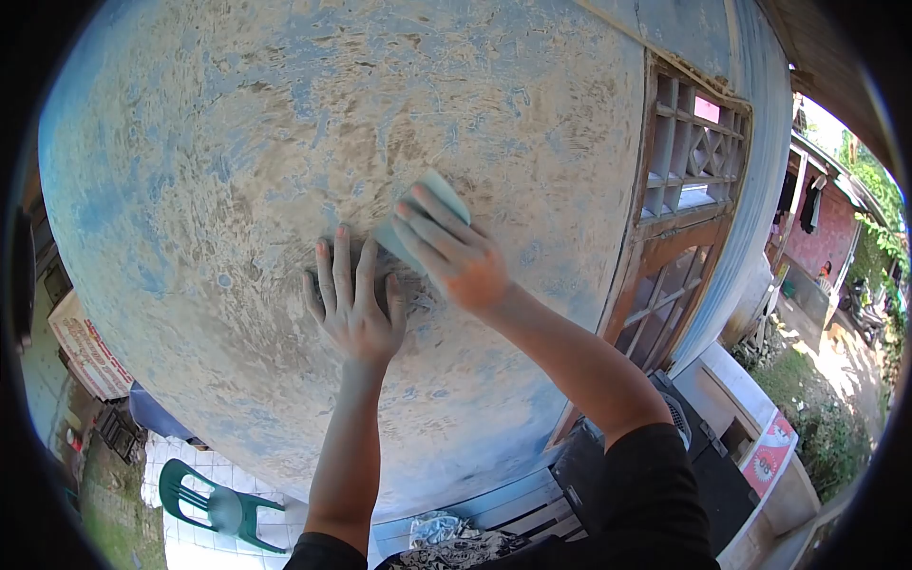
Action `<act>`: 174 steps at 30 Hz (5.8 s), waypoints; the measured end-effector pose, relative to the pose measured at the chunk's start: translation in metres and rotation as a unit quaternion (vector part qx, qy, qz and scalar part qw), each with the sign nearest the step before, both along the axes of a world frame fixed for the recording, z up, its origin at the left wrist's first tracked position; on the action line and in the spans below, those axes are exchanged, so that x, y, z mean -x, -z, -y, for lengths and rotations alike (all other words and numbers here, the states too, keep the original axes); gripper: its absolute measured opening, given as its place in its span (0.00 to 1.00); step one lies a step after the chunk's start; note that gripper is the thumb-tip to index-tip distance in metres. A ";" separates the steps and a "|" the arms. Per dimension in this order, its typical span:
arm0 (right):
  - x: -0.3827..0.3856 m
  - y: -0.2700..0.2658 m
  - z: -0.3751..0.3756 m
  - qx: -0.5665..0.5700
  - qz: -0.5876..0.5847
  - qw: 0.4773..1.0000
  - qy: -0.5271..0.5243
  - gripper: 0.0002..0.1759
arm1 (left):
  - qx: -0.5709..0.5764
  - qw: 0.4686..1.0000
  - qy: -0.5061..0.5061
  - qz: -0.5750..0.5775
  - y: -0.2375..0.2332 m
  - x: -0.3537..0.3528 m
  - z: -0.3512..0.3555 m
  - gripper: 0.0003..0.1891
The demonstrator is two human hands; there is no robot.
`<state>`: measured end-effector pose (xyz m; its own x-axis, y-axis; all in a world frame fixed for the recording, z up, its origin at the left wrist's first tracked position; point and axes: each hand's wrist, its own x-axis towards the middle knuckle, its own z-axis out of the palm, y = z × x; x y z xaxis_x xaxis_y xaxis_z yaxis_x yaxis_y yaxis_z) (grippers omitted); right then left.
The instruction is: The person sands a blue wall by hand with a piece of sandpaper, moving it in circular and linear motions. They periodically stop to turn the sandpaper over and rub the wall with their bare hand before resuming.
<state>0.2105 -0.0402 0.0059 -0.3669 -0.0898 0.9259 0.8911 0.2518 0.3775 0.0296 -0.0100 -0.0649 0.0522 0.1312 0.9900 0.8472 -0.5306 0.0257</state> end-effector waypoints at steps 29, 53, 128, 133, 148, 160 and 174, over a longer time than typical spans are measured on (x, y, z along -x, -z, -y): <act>-0.011 -0.017 -0.003 0.005 -0.054 0.997 -0.060 0.19 | 0.176 0.979 0.078 0.071 -0.002 0.010 0.039 0.51; 0.046 0.005 -0.017 -0.057 -0.306 0.937 -0.159 0.15 | 0.193 0.977 0.066 0.056 0.001 0.013 0.034 0.59; -0.053 -0.080 0.001 0.057 0.251 0.966 -0.011 0.16 | -0.054 0.978 -0.043 -0.198 -0.071 0.084 -0.007 0.32; -0.025 -0.051 0.002 0.057 0.162 0.985 -0.028 0.15 | -0.054 0.979 -0.047 -0.191 -0.068 0.083 -0.007 0.31; -0.036 -0.060 -0.003 0.017 0.271 0.961 -0.053 0.15 | -0.053 0.973 -0.036 -0.223 -0.088 0.079 -0.003 0.31; -0.059 -0.084 -0.021 0.007 0.324 0.941 -0.096 0.16 | -0.053 0.980 -0.079 -0.177 -0.089 0.061 -0.003 0.30; -0.071 -0.104 -0.027 -0.011 0.145 0.984 -0.105 0.17 | -0.062 0.970 -0.084 -0.219 -0.096 0.063 0.000 0.29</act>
